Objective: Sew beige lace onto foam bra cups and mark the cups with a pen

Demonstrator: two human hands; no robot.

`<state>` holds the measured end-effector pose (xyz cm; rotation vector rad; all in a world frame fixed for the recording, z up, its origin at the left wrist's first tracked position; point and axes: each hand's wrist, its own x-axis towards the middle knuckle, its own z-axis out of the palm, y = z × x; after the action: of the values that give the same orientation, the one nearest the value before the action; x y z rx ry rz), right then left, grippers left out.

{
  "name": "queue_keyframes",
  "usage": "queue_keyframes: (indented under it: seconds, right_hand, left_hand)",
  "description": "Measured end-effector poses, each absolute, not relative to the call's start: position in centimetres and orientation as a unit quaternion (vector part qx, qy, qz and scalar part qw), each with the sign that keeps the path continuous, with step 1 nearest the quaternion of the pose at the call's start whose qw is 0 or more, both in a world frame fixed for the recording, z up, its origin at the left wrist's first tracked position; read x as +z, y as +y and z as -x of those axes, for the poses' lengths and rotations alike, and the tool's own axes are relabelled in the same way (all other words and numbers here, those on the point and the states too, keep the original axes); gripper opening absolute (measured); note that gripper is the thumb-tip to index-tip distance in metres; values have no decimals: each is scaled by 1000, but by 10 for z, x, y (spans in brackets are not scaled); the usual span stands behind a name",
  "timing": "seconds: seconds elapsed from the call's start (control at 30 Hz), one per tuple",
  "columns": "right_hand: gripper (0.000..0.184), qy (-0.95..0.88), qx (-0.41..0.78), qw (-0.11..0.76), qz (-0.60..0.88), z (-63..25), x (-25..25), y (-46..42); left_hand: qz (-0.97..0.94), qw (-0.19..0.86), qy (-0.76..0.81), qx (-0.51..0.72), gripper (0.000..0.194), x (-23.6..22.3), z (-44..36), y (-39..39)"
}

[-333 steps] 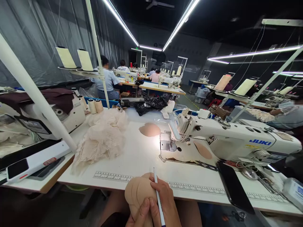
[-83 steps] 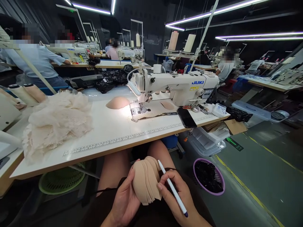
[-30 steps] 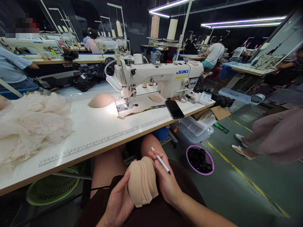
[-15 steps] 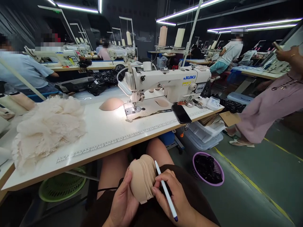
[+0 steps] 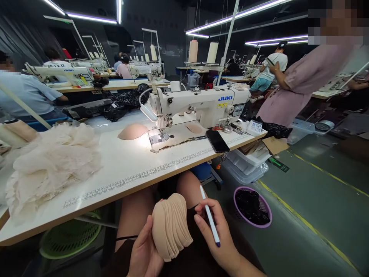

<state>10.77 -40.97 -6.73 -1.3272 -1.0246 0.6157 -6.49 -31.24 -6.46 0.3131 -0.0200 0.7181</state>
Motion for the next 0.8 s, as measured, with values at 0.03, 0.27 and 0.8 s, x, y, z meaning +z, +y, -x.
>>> queue_keyframes:
  seconds: [0.03, 0.27, 0.8]
  right_hand:
    - [22, -435, 302, 627, 572, -107, -69, -410]
    - [26, -422, 403, 633, 508, -105, -67, -412]
    - [41, -256, 531, 675, 445, -108, -67, -412]
  left_hand:
    - [-151, 927, -18, 344, 65, -64, 66, -312]
    - [-178, 933, -68, 306, 45, -61, 68, -313]
    - [-188, 947, 69, 251, 37, -72, 75, -328]
